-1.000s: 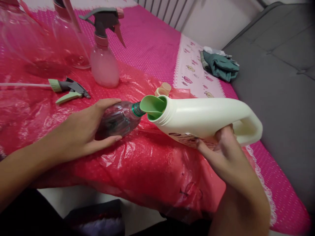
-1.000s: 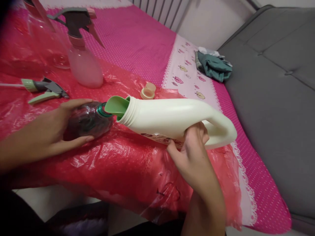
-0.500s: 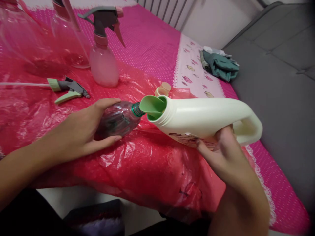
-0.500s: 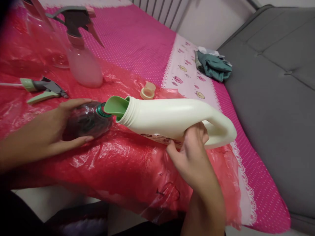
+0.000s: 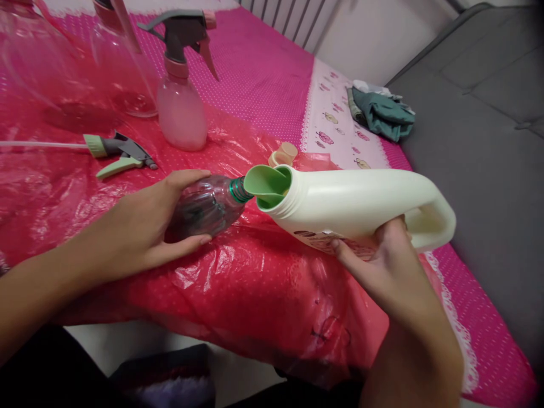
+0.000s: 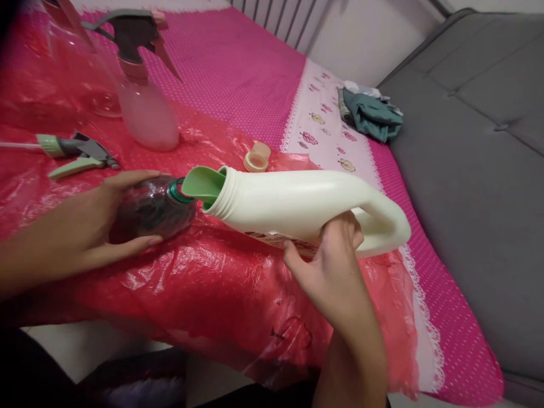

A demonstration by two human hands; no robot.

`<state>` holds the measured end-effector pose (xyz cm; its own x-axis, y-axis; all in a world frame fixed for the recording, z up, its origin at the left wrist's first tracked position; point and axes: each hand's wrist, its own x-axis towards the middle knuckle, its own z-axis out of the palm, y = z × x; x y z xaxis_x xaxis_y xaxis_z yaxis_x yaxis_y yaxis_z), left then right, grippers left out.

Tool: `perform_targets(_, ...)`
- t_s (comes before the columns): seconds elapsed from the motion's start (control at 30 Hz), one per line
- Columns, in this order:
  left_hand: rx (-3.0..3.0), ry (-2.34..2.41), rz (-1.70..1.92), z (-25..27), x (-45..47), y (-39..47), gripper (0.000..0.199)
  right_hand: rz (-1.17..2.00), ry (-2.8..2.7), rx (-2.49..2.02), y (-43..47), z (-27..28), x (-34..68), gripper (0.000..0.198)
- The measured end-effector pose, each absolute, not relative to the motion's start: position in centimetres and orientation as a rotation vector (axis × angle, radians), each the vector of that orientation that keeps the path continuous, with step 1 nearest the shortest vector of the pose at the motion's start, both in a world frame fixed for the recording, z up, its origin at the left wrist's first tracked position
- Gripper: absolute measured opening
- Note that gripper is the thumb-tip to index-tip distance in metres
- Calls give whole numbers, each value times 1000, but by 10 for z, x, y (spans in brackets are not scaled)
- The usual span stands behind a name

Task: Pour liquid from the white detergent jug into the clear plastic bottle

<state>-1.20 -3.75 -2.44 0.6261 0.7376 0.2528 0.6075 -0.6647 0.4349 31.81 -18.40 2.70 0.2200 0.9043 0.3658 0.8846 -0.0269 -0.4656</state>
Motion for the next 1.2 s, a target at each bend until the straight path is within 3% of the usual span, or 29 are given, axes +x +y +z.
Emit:
perform_targets(0.93,2579,1008,621,-26,-13,-36,84,6,-1665,-1875,-181,28,314,57)
perform_targets(1.2,2613,970,680,-28,-12,-36,83,-127,-1666,-1924,-178,25,316,53)
